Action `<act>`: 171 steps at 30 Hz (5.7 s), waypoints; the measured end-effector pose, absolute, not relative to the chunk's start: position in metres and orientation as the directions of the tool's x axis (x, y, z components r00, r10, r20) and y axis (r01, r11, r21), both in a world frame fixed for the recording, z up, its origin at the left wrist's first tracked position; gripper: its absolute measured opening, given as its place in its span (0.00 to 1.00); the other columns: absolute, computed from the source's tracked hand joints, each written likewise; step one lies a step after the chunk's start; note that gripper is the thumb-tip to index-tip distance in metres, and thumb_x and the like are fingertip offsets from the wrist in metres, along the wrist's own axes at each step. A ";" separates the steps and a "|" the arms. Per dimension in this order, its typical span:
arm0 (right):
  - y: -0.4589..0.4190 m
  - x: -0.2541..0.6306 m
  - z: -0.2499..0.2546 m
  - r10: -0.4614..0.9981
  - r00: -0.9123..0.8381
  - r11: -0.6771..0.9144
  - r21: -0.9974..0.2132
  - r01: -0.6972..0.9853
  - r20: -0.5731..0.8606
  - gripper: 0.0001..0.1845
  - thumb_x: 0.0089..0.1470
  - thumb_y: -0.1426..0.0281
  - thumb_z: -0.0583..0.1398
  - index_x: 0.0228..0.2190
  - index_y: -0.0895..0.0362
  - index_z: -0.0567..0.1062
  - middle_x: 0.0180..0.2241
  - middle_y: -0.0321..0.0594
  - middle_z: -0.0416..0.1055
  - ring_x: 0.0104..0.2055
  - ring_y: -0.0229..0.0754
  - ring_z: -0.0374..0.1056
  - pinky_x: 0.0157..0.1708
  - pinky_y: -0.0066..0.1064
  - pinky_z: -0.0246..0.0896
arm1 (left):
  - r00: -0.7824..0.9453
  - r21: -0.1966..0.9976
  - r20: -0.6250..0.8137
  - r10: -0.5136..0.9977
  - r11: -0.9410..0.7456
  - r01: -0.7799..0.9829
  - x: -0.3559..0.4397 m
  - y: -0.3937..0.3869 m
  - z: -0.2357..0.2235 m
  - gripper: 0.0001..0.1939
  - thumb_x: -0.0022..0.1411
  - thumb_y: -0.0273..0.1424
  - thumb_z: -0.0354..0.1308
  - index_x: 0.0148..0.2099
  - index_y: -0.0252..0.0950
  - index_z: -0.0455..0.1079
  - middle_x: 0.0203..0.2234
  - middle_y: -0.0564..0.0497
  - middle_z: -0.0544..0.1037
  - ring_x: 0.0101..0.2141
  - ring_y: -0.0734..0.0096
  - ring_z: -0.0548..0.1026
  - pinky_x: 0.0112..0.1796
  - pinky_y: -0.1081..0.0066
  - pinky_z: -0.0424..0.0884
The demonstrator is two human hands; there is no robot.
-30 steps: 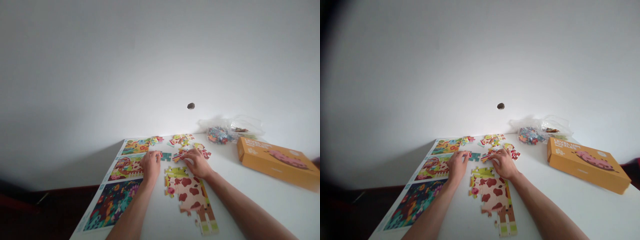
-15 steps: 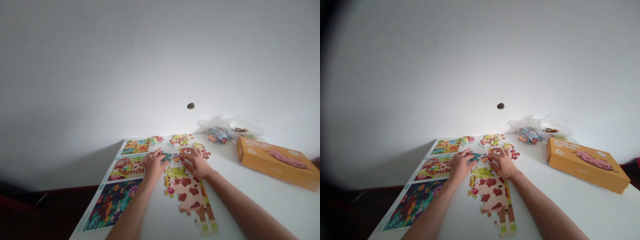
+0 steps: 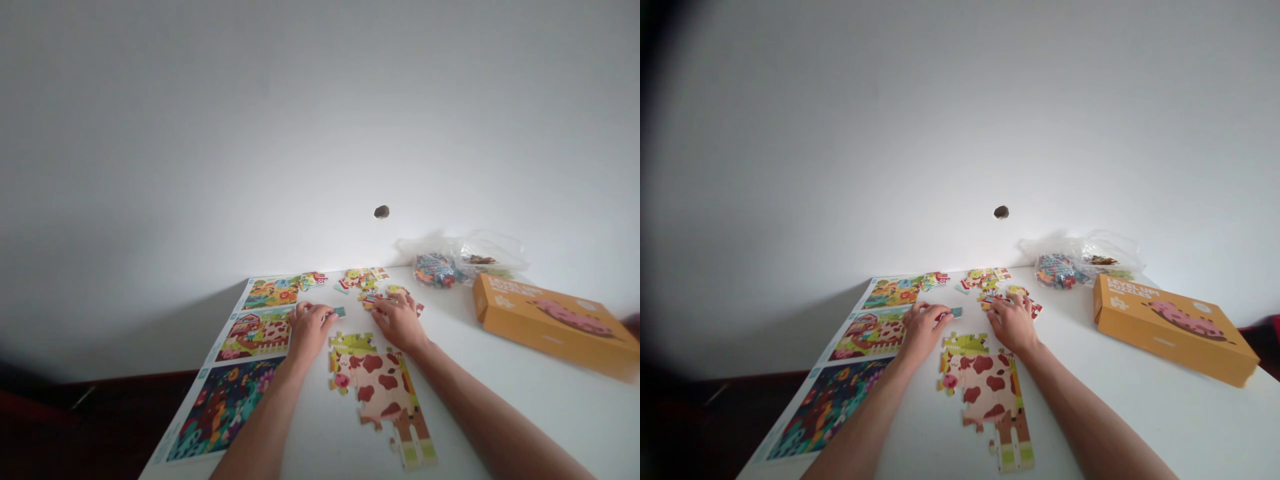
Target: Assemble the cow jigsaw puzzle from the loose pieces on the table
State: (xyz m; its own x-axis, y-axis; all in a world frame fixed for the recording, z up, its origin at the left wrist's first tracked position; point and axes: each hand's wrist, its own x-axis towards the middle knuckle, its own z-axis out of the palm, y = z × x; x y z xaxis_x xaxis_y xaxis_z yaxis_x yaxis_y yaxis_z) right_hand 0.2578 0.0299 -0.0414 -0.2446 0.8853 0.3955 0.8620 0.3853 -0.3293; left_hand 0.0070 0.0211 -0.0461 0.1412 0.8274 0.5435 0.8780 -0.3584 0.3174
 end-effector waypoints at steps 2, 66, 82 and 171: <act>0.028 0.257 -0.041 0.886 -0.248 0.387 -0.328 0.862 0.393 0.11 0.61 0.63 0.58 0.41 0.48 0.79 0.45 0.40 0.78 0.56 0.57 0.60 0.58 0.55 0.44 | 0.100 0.328 0.551 0.828 -0.325 0.887 0.006 0.023 -0.046 0.08 0.65 0.36 0.58 0.36 0.43 0.77 0.31 0.49 0.81 0.41 0.56 0.69 0.46 0.57 0.62; 0.085 0.211 -0.001 0.949 -0.255 0.288 -0.176 0.941 0.186 0.16 0.63 0.66 0.54 0.49 0.56 0.74 0.40 0.50 0.77 0.52 0.54 0.66 0.59 0.59 0.37 | 0.274 0.332 0.299 0.914 -0.368 0.869 0.017 0.016 -0.044 0.21 0.69 0.39 0.52 0.62 0.57 0.64 0.61 0.45 0.66 0.62 0.49 0.62 0.58 0.30 0.47; 0.122 0.223 -0.010 0.912 -0.312 0.367 -0.189 0.911 0.265 0.13 0.62 0.64 0.57 0.35 0.54 0.80 0.34 0.46 0.78 0.48 0.52 0.65 0.52 0.46 0.50 | 0.301 0.330 0.284 0.910 -0.388 0.861 0.014 0.017 -0.043 0.22 0.68 0.40 0.53 0.63 0.54 0.64 0.63 0.44 0.64 0.63 0.49 0.60 0.58 0.31 0.47; 0.021 0.265 -0.028 0.946 -0.049 0.323 -0.941 0.100 0.320 0.21 0.58 0.52 0.59 0.28 0.58 0.73 0.26 0.38 0.69 0.30 0.40 0.63 0.33 0.31 0.57 | 0.477 0.310 0.165 0.864 -0.504 0.806 0.004 -0.004 -0.025 0.24 0.49 0.36 0.70 0.50 0.50 0.75 0.70 0.50 0.47 0.68 0.36 0.41 0.60 0.33 0.44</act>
